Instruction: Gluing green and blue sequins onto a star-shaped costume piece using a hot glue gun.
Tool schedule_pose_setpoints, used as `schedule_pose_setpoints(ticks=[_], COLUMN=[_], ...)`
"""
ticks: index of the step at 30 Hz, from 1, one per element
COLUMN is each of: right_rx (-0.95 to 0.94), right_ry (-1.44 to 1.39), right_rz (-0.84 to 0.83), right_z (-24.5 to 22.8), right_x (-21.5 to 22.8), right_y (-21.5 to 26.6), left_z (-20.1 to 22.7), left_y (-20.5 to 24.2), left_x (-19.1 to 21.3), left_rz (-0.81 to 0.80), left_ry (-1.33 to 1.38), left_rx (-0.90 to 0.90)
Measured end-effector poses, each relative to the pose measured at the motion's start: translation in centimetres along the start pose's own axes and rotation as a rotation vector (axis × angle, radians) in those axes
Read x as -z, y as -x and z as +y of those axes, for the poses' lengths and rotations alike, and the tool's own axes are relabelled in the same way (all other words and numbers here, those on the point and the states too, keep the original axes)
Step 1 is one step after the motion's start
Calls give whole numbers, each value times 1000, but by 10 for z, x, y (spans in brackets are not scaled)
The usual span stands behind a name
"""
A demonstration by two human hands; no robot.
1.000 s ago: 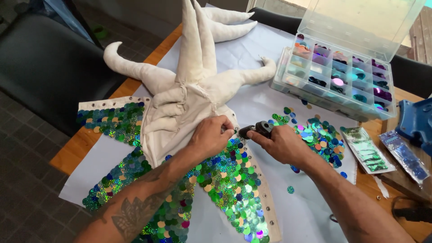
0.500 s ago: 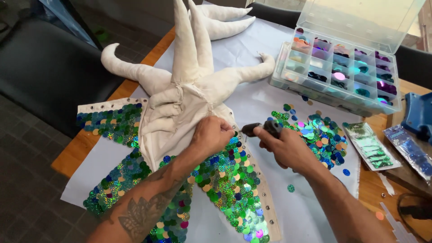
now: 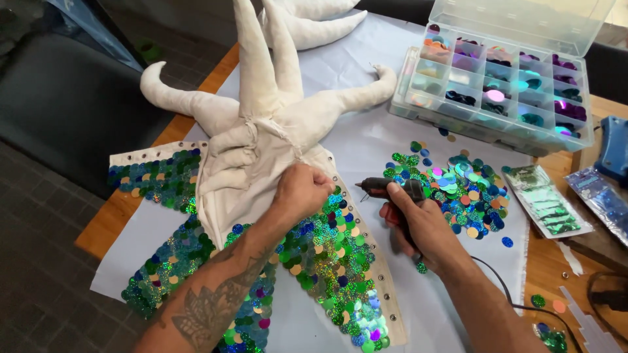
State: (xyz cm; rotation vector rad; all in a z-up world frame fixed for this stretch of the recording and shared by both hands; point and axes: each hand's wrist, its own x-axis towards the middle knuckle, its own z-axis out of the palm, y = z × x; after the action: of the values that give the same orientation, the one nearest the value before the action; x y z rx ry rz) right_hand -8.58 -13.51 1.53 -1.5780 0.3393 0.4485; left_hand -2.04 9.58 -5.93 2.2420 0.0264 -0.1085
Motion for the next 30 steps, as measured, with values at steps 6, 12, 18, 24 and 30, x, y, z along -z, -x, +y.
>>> schedule_pose_setpoints(ticks=[6,12,18,24,30], right_rx=[-12,-24,-9,2,-14], right_ry=[-2,4,19,1,-42], right_rz=[-22,-7,-11,-15,-13], right_z=[12,13,16,16,15], right_x=[5,6,7,6,10], right_y=[-7,-8,-9,-7,-7], left_z=[9,19,31,33,14], left_y=[3,9,14,16,23], left_x=[0,1,3,3,13], left_rz=[27,53,76,76,62], left_ry=[-49,-84,-133,-167,-30], left_rx=[60,80,112,112,-94])
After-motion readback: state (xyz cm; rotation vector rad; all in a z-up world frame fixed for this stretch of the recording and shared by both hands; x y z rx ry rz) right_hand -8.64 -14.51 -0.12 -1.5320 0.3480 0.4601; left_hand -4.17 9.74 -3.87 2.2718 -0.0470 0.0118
